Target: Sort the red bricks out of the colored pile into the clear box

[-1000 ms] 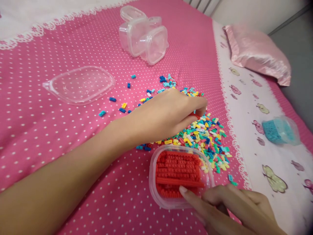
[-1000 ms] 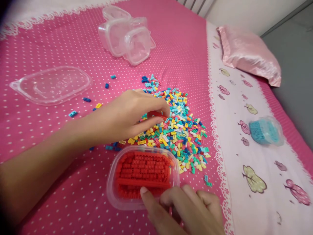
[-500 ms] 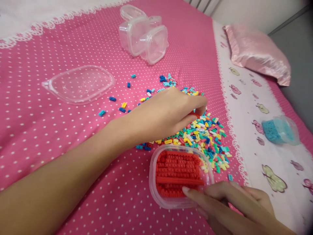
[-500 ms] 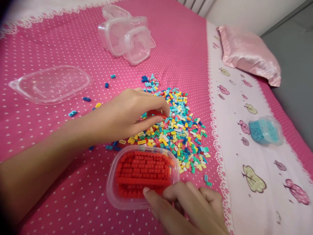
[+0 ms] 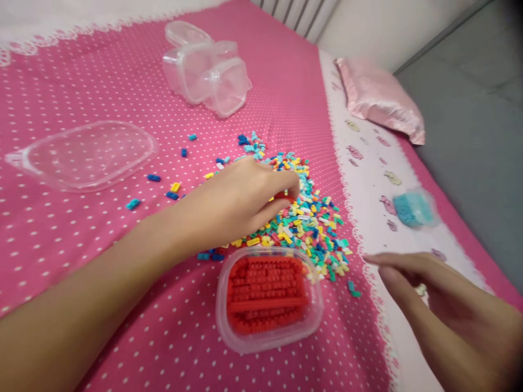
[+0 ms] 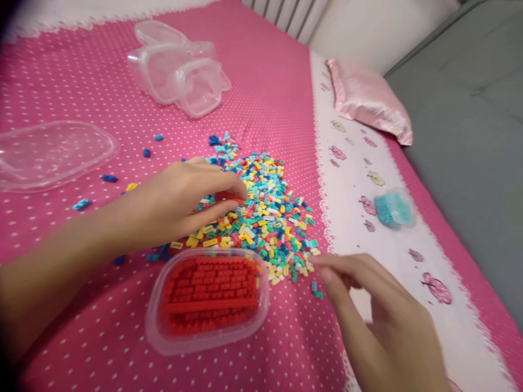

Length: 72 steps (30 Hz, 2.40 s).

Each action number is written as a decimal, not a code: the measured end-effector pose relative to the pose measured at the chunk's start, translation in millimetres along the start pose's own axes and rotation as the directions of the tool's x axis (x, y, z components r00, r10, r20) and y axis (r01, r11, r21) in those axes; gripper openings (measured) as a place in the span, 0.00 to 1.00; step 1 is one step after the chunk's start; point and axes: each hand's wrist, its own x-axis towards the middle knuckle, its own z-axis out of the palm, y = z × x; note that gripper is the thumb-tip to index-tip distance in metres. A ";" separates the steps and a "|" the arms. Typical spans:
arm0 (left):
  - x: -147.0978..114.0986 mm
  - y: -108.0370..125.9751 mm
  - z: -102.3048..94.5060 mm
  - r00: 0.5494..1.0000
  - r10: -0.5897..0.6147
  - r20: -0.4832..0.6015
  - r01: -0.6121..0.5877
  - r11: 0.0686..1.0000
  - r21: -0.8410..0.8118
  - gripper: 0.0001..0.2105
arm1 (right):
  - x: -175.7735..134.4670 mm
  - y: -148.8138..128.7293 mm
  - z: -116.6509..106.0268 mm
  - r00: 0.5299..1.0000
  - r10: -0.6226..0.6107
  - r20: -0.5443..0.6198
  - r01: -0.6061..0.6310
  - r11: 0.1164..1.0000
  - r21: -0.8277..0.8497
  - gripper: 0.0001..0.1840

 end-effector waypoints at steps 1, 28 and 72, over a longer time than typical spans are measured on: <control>0.0 -1.0 0.9 1.000 0.010 0.008 -0.010 1.000 0.008 0.06 | 3.0 9.3 1.5 0.999 0.049 0.019 -0.049 0.998 -0.031 0.09; 1.6 -6.6 2.1 0.997 0.076 0.023 -0.076 0.997 -0.017 0.08 | 7.7 40.0 48.6 0.972 0.236 0.014 -0.237 0.967 0.097 0.15; -0.9 -4.6 4.9 0.987 0.129 0.093 -0.109 0.975 -0.193 0.04 | 41.2 45.3 50.9 0.969 0.131 0.211 -0.156 0.982 0.109 0.05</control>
